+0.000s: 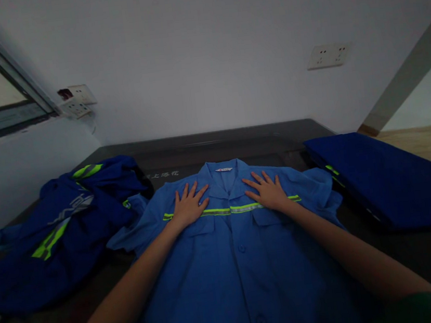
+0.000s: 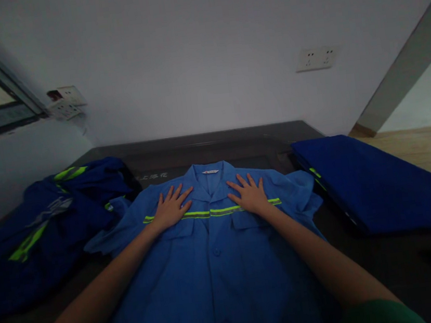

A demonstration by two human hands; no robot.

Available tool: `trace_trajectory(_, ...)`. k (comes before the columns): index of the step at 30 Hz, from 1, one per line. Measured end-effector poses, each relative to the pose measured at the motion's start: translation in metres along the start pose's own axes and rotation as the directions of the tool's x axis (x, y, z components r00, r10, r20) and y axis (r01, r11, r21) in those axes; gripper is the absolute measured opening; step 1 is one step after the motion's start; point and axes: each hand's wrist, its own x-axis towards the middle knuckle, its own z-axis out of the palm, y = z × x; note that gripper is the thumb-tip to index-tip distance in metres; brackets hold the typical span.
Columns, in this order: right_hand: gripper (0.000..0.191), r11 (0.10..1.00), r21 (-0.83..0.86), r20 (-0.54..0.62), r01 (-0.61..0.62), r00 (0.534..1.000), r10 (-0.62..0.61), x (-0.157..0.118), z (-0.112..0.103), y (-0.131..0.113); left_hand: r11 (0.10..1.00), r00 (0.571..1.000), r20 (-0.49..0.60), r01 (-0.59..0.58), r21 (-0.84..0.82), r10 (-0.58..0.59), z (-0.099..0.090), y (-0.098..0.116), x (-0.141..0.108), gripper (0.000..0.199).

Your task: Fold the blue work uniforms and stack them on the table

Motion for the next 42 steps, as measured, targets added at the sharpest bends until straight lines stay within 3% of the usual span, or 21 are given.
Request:
trace_trajectory(3,0.053,0.996,0.085,0.0,0.031,1.0,-0.031,0.014,-0.009,0.007,0.991,0.999,-0.027,0.021,-0.135,-0.025,-0.005,-0.011,0.015,0.055)
trace_trajectory(5,0.048,0.99,0.138,-0.035,0.032,0.999,-0.027,0.03,-0.019,0.014,0.978,0.99,-0.125,0.035,-0.208,-0.062,-0.01,-0.022,0.03,0.052)
trace_trajectory(8,0.036,0.986,0.138,-0.113,-0.096,0.987,0.112,0.056,-0.029,0.027,0.983,0.959,-0.254,0.082,-0.162,-0.122,-0.015,-0.038,0.055,0.041)
trace_trajectory(11,0.031,0.965,0.1,-0.14,-0.243,0.957,0.255,0.072,-0.027,0.036,0.986,0.956,-0.24,0.155,-0.065,-0.166,-0.013,-0.049,0.07,0.031)
trace_trajectory(15,0.023,0.943,0.08,-0.146,-0.323,0.932,0.332,0.081,-0.013,0.04,0.985,0.963,-0.211,0.164,-0.046,-0.17,-0.003,-0.057,0.08,0.024)
trace_trajectory(20,0.018,0.95,0.072,-0.134,-0.304,0.941,0.312,0.088,0.0,0.042,0.992,0.973,-0.21,0.079,-0.103,-0.099,0.007,-0.066,0.092,0.019)
trace_trajectory(34,0.022,0.964,-0.048,-0.173,-0.26,0.953,0.249,0.139,0.01,0.049,0.985,0.956,-0.237,0.168,-0.037,-0.172,0.003,-0.069,0.14,0.02)
trace_trajectory(42,0.021,0.973,-0.107,-0.228,-0.206,0.957,0.178,0.136,0.008,0.046,0.99,0.946,-0.313,0.117,0.082,-0.086,-0.005,-0.055,0.134,0.024)
